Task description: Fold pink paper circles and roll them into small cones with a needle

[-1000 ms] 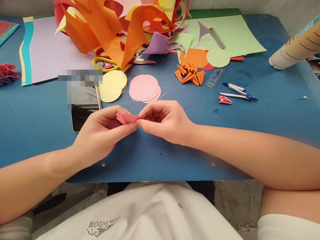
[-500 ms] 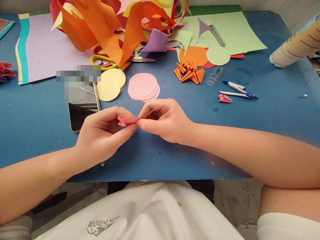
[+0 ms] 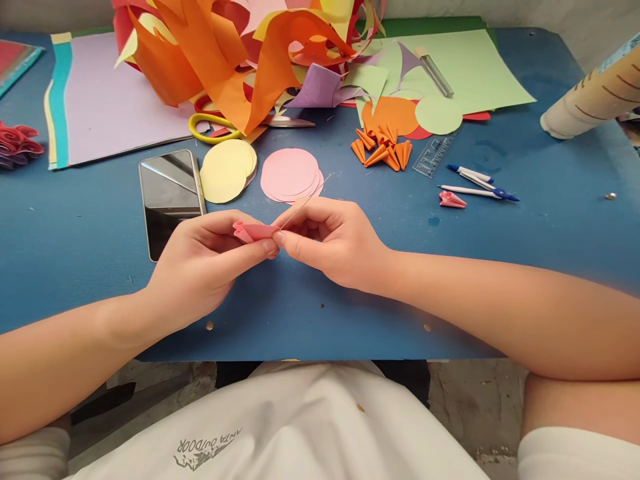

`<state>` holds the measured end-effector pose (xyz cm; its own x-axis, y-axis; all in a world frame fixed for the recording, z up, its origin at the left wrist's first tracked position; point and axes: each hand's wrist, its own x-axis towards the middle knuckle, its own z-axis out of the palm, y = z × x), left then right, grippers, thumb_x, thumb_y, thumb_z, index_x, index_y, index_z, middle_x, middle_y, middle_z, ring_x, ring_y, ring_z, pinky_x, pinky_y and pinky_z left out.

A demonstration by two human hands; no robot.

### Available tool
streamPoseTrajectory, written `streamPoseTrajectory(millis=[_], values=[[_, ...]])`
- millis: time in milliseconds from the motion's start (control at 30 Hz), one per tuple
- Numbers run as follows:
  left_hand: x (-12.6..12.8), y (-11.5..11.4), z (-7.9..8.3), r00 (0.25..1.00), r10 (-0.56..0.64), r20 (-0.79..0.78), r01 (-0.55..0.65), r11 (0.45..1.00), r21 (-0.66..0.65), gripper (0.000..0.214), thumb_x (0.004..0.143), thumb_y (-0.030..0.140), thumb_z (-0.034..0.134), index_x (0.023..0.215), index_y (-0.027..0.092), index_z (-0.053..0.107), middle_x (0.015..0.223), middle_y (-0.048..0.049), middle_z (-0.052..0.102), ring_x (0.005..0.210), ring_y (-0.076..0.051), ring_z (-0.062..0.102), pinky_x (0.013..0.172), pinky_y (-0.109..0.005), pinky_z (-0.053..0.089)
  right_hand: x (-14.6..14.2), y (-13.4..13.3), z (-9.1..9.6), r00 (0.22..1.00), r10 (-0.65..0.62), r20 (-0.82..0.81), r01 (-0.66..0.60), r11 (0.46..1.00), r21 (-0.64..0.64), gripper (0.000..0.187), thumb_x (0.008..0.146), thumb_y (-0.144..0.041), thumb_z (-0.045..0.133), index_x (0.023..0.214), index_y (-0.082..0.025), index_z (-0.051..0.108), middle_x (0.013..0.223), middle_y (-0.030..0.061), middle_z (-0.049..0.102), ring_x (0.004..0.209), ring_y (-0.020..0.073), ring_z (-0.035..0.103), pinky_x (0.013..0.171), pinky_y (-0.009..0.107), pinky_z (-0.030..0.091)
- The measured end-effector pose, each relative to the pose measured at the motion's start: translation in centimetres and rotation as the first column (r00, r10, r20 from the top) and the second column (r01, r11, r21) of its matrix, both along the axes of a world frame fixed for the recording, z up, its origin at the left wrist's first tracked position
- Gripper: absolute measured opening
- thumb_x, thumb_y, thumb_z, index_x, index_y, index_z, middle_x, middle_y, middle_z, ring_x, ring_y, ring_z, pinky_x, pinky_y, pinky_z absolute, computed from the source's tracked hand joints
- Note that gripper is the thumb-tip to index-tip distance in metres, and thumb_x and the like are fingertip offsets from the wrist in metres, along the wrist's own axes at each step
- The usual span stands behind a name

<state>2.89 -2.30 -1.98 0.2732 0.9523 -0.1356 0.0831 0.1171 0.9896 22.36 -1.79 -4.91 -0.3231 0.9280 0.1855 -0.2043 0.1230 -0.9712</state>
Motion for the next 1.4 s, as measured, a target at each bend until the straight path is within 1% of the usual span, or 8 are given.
streamPoseTrajectory(millis=[200, 300, 400, 567, 733, 933, 1167, 1400], values=[[0.03, 0.04, -0.15, 0.992, -0.028, -0.120, 0.044, 0.991, 0.128, 0.015, 0.080, 0.025, 0.082, 0.075, 0.019, 0.070, 0.069, 0.0013, 0.064, 0.063, -0.011, 0.056, 0.058, -0.024, 0.049, 0.18, 0.24, 0.08, 0.997, -0.026, 0.074, 0.031, 0.998, -0.058, 0.010, 0.080, -0.019, 0.084, 0.085, -0.015, 0.076, 0.074, 0.0008, 0.072, 0.058, 0.0085, 0.058, 0.053, 0.022, 0.047], [-0.01, 0.09, 0.03, 0.986, -0.045, -0.160, 0.063, 0.992, 0.109, 0.012, 0.083, 0.027, 0.079, 0.079, 0.018, 0.072, 0.070, -0.0001, 0.066, 0.065, -0.013, 0.059, 0.058, -0.025, 0.049, 0.16, 0.25, 0.17, 0.995, -0.028, 0.093, 0.037, 0.995, -0.097, 0.013, 0.078, -0.020, 0.085, 0.082, -0.014, 0.074, 0.069, -0.0006, 0.069, 0.056, 0.0084, 0.056, 0.051, 0.022, 0.045], [-0.05, 0.16, 0.06, 0.983, -0.055, -0.174, 0.068, 0.995, 0.070, 0.013, 0.084, 0.029, 0.076, 0.077, 0.018, 0.073, 0.070, -0.0017, 0.067, 0.067, -0.015, 0.060, 0.058, -0.026, 0.048, 0.09, 0.12, 0.30, 0.997, -0.037, 0.062, 0.044, 0.991, -0.124, 0.021, 0.074, -0.023, 0.090, 0.075, -0.015, 0.071, 0.062, -0.0025, 0.065, 0.052, 0.0074, 0.052, 0.048, 0.021, 0.042], [0.02, -0.06, -0.17, 0.979, -0.055, -0.195, 0.094, 0.976, 0.199, 0.012, 0.084, 0.026, 0.075, 0.076, 0.018, 0.071, 0.072, -0.0015, 0.067, 0.068, -0.014, 0.057, 0.062, -0.027, 0.049, 0.00, 0.03, 0.16, 1.000, -0.012, -0.024, 0.008, 0.987, -0.158, 0.032, 0.069, -0.028, 0.095, 0.069, -0.015, 0.065, 0.063, -0.0026, 0.064, 0.050, 0.0060, 0.048, 0.046, 0.021, 0.038], [-0.04, -0.46, -0.29, 0.973, -0.062, -0.224, 0.135, 0.937, 0.324, 0.010, 0.087, 0.022, 0.071, 0.078, 0.020, 0.069, 0.074, -0.0013, 0.068, 0.068, -0.015, 0.057, 0.064, -0.029, 0.048, -0.14, 0.01, 0.01, 0.997, -0.018, -0.069, 0.009, 0.992, -0.123, 0.037, 0.069, -0.029, 0.096, 0.067, -0.016, 0.061, 0.061, -0.0032, 0.060, 0.053, 0.0062, 0.046, 0.048, 0.021, 0.037], [-0.25, -0.61, -0.44, 0.968, -0.082, -0.237, 0.173, 0.903, 0.394, 0.009, 0.088, 0.021, 0.069, 0.080, 0.021, 0.068, 0.075, -0.0021, 0.069, 0.068, -0.016, 0.059, 0.065, -0.031, 0.049, -0.25, -0.38, 0.01, 0.999, -0.035, -0.036, 0.034, 0.998, -0.050, 0.038, 0.079, -0.037, 0.088, 0.068, -0.018, 0.057, 0.063, -0.0022, 0.059, 0.058, 0.0083, 0.047, 0.050, 0.022, 0.039], [-0.21, -0.65, -0.19, 0.977, -0.097, -0.188, 0.165, 0.907, 0.387, 0.010, 0.088, 0.017, 0.069, 0.079, 0.021, 0.067, 0.072, -0.0004, 0.064, 0.066, -0.014, 0.054, 0.065, -0.029, 0.047, -0.30, -0.62, 0.18, 0.997, -0.009, -0.073, 0.010, 1.000, 0.011, 0.034, 0.081, -0.028, 0.087, 0.068, -0.019, 0.056, 0.062, -0.0032, 0.059, 0.059, 0.0088, 0.050, 0.051, 0.023, 0.042], [-0.21, -0.59, -0.07, 0.977, -0.113, -0.178, 0.170, 0.924, 0.343, 0.011, 0.085, 0.020, 0.072, 0.076, 0.022, 0.067, 0.072, -0.0014, 0.065, 0.067, -0.016, 0.056, 0.066, -0.031, 0.050, -0.30, -0.63, 0.41, 0.996, 0.004, -0.091, -0.006, 1.000, -0.016, 0.039, 0.077, -0.033, 0.091, 0.067, -0.019, 0.056, 0.059, -0.0046, 0.054, 0.055, 0.0084, 0.048, 0.050, 0.022, 0.041]])
